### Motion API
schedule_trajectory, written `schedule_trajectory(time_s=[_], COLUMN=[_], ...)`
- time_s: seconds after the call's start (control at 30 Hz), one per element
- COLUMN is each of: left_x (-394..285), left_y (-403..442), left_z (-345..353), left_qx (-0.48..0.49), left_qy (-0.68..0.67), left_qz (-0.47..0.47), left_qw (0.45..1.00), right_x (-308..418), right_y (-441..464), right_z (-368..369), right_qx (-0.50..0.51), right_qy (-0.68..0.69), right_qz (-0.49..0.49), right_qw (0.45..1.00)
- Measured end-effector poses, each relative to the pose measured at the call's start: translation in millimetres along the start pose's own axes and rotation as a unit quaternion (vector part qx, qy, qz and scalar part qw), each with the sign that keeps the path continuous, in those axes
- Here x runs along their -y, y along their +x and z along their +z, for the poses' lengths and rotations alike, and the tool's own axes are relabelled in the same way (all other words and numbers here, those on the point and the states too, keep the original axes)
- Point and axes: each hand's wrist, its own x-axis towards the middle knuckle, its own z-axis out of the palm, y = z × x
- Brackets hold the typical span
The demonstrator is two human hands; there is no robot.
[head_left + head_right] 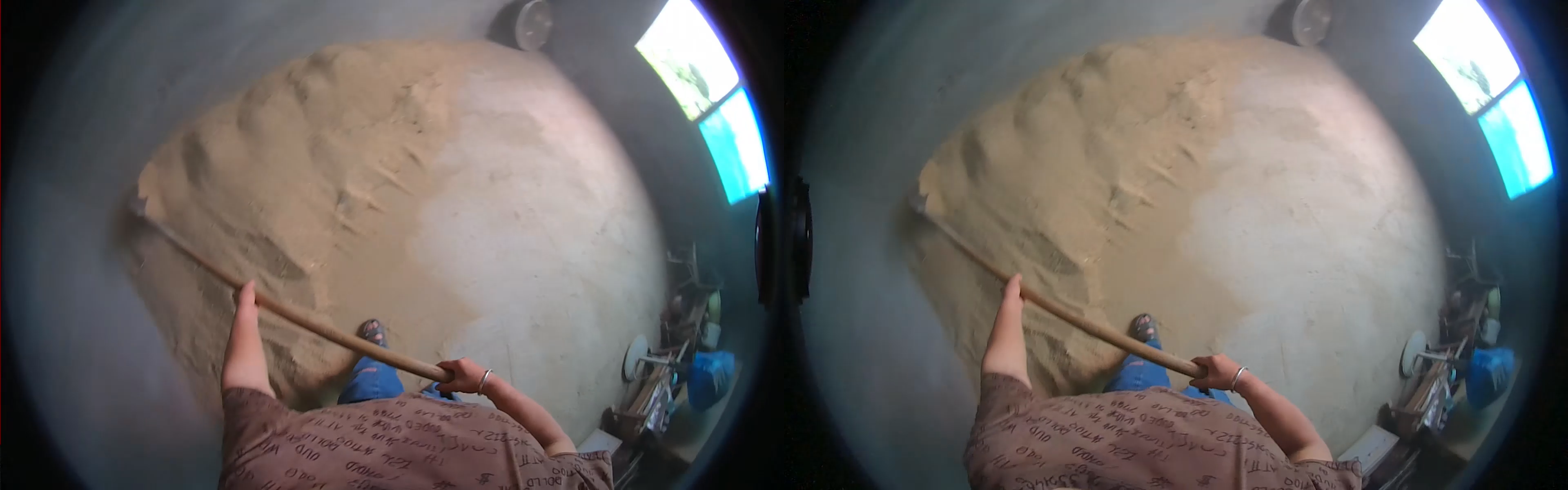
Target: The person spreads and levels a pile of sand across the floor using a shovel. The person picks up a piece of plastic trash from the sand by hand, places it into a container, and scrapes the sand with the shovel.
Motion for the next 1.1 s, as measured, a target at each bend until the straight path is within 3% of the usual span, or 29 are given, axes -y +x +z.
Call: schedule_trajectory(time_s=[0.03,0.1,0.2,0.27,0.4,0.43,0.53,0.63,0.73,0.93,1.1], left_x=[-3.5,0.8,63.3,111.1,200.1,206.6,276.6,275.0,288.7,279.2,326.1], left_y=[-38.0,-108.2,-168.1,-216.8,-327.7,-374.7,-412.7,-475.5,-506.5,-559.7,-548.9], left_z=[14.4,45.9,76.4,102.7,155.8,168.6,196.9,228.0,261.1,326.6,379.6], left_qx=[-0.016,0.007,0.074,0.056,0.097,0.151,0.203,0.205,0.233,0.263,0.287], left_qy=[-0.011,-0.022,-0.091,-0.118,-0.187,-0.179,-0.161,-0.092,-0.069,-0.092,-0.07], left_qz=[0.01,-0.058,-0.148,-0.185,-0.29,-0.296,-0.288,-0.337,-0.309,-0.35,-0.316], left_qw=[1.0,0.998,0.982,0.974,0.934,0.926,0.922,0.914,0.92,0.895,0.902], right_x=[-13.0,-25.8,-56.5,-85.3,-162.0,-173.2,-194.0,-187.8,-184.5,-192.1,-204.9], right_y=[-10.6,-46.8,-122.3,-180.4,-309.1,-341.6,-420.0,-469.5,-509.3,-545.8,-549.1], right_z=[-0.4,-9.2,-22.0,-27.3,-39.6,-42.8,-59.4,-80.1,-105.3,-145.1,-156.3], right_qx=[-0.024,-0.047,-0.105,-0.167,-0.323,-0.359,-0.462,-0.492,-0.527,-0.595,-0.586], right_qy=[-0.074,-0.167,-0.257,-0.288,-0.378,-0.396,-0.436,-0.467,-0.495,-0.548,-0.556], right_qz=[-0.005,0.094,0.206,0.242,0.181,0.165,0.147,0.149,0.148,0.149,0.164], right_qw=[0.997,0.98,0.938,0.911,0.848,0.829,0.759,0.72,0.675,0.569,0.566])
